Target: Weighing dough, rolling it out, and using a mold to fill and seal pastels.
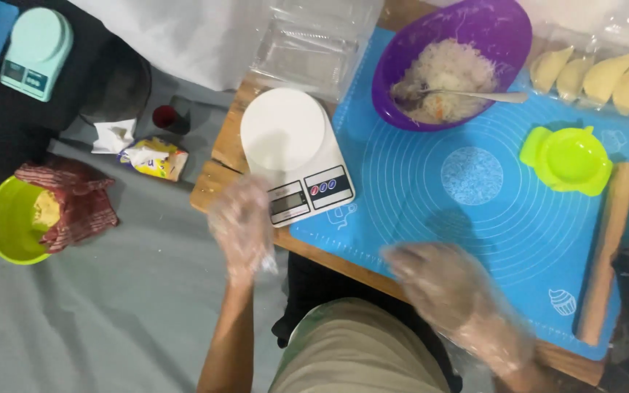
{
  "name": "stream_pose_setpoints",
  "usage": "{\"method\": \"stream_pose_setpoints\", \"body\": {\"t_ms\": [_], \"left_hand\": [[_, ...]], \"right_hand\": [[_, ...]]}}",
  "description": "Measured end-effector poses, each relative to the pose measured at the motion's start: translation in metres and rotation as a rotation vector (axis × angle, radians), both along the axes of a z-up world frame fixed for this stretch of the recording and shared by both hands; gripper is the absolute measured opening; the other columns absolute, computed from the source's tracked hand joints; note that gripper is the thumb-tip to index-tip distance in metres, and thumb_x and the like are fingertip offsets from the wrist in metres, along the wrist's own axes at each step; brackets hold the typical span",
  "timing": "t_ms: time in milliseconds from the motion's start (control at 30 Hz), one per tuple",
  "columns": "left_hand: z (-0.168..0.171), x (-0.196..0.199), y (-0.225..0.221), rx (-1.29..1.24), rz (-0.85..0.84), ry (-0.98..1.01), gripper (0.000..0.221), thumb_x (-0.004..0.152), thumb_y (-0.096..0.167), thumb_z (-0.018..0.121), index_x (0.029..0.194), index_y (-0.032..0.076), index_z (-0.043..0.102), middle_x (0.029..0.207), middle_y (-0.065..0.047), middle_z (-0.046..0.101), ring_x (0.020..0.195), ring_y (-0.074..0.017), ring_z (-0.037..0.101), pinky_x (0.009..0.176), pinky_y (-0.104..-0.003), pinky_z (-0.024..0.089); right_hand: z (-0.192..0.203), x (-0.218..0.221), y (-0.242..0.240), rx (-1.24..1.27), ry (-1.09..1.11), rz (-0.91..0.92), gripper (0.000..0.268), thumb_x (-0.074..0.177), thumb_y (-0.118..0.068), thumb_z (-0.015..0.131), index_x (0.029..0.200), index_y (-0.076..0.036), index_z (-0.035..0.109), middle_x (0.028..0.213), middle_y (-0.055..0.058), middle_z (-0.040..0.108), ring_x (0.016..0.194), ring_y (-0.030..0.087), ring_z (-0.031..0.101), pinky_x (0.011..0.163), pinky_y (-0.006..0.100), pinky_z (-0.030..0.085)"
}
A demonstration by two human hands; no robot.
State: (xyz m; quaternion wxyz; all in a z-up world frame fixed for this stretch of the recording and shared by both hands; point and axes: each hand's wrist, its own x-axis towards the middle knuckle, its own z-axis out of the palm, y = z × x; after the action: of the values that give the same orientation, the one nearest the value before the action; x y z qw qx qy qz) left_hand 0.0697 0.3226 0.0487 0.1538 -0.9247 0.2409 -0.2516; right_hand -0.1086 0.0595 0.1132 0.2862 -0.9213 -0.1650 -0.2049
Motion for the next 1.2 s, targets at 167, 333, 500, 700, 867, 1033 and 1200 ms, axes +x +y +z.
{"method": "stream_pose_setpoints", "body": {"t_ms": [167, 333, 500, 700, 867, 1033, 1200], "left_hand": [[-0.014, 0.054, -0.010, -1.781, -0.163, 0.364, 0.035, 0.101, 0.025, 0.067, 0.131, 0.007, 0.069, 0.137, -0.013, 0.066, 0.132, -0.0207, 0.059, 0.111, -0.032, 0.046], [-0.036, 0.078, -0.020, -1.778, -0.026, 0.452, 0.018, 0.103, 0.019, 0.061, 0.100, 0.003, 0.068, 0.096, -0.017, 0.066, 0.094, -0.0238, 0.059, 0.096, -0.037, 0.047], [-0.021, 0.074, -0.018, -1.703, -0.094, 0.456, 0.014, 0.100, 0.014, 0.064, 0.087, 0.009, 0.069, 0.078, -0.007, 0.066, 0.079, -0.0118, 0.051, 0.083, -0.032, 0.050], [0.005, 0.070, -0.022, -1.740, -0.164, 0.485, 0.024, 0.103, 0.007, 0.060, 0.079, 0.007, 0.062, 0.072, 0.000, 0.056, 0.076, -0.0116, 0.048, 0.085, -0.031, 0.049], [0.028, 0.070, -0.024, -1.689, -0.156, 0.483, 0.011, 0.100, 0.002, 0.061, 0.095, -0.002, 0.070, 0.095, -0.017, 0.071, 0.094, -0.0138, 0.056, 0.093, -0.039, 0.053], [-0.033, 0.093, -0.015, -1.718, -0.164, 0.504, 0.012, 0.101, 0.003, 0.061, 0.100, -0.001, 0.072, 0.107, -0.020, 0.072, 0.102, -0.0189, 0.063, 0.097, -0.043, 0.053], [0.010, 0.083, -0.018, -1.730, -0.221, 0.527, 0.019, 0.103, 0.005, 0.059, 0.088, 0.000, 0.068, 0.091, -0.013, 0.065, 0.090, -0.0184, 0.062, 0.094, -0.041, 0.056]], "right_hand": [[-0.015, 0.040, 0.040, -0.685, -0.134, -0.046, 0.038, 0.106, -0.035, 0.039, 0.127, -0.019, 0.068, 0.072, 0.004, 0.058, 0.062, 0.024, 0.061, 0.056, 0.040, 0.050], [-0.035, 0.083, 0.061, -0.685, -0.111, -0.143, 0.057, 0.105, -0.052, 0.030, 0.088, -0.011, 0.066, 0.061, 0.004, 0.048, 0.046, 0.023, 0.051, 0.047, 0.041, 0.045], [-0.053, 0.096, 0.069, -0.733, -0.048, -0.154, 0.047, 0.097, -0.058, 0.053, 0.108, -0.017, 0.073, 0.056, 0.002, 0.049, 0.043, 0.022, 0.052, 0.043, 0.040, 0.045], [-0.052, 0.110, 0.078, -0.726, 0.016, -0.186, 0.057, 0.102, -0.063, 0.051, 0.075, -0.015, 0.065, 0.052, 0.000, 0.048, 0.042, 0.018, 0.052, 0.044, 0.035, 0.044], [-0.049, 0.123, 0.078, -0.641, -0.235, -0.116, 0.035, 0.100, -0.032, 0.060, 0.070, -0.013, 0.062, 0.053, 0.001, 0.045, 0.044, 0.020, 0.049, 0.044, 0.037, 0.043], [-0.061, 0.129, 0.085, -0.584, -0.415, -0.148, 0.029, 0.098, -0.019, 0.061, 0.075, -0.005, 0.068, 0.051, 0.004, 0.037, 0.042, 0.023, 0.041, 0.042, 0.038, 0.040], [-0.080, 0.125, 0.085, -0.566, -0.469, -0.109, 0.025, 0.096, -0.011, 0.054, 0.096, 0.002, 0.076, 0.052, 0.002, 0.036, 0.043, 0.021, 0.039, 0.041, 0.036, 0.039]]}}
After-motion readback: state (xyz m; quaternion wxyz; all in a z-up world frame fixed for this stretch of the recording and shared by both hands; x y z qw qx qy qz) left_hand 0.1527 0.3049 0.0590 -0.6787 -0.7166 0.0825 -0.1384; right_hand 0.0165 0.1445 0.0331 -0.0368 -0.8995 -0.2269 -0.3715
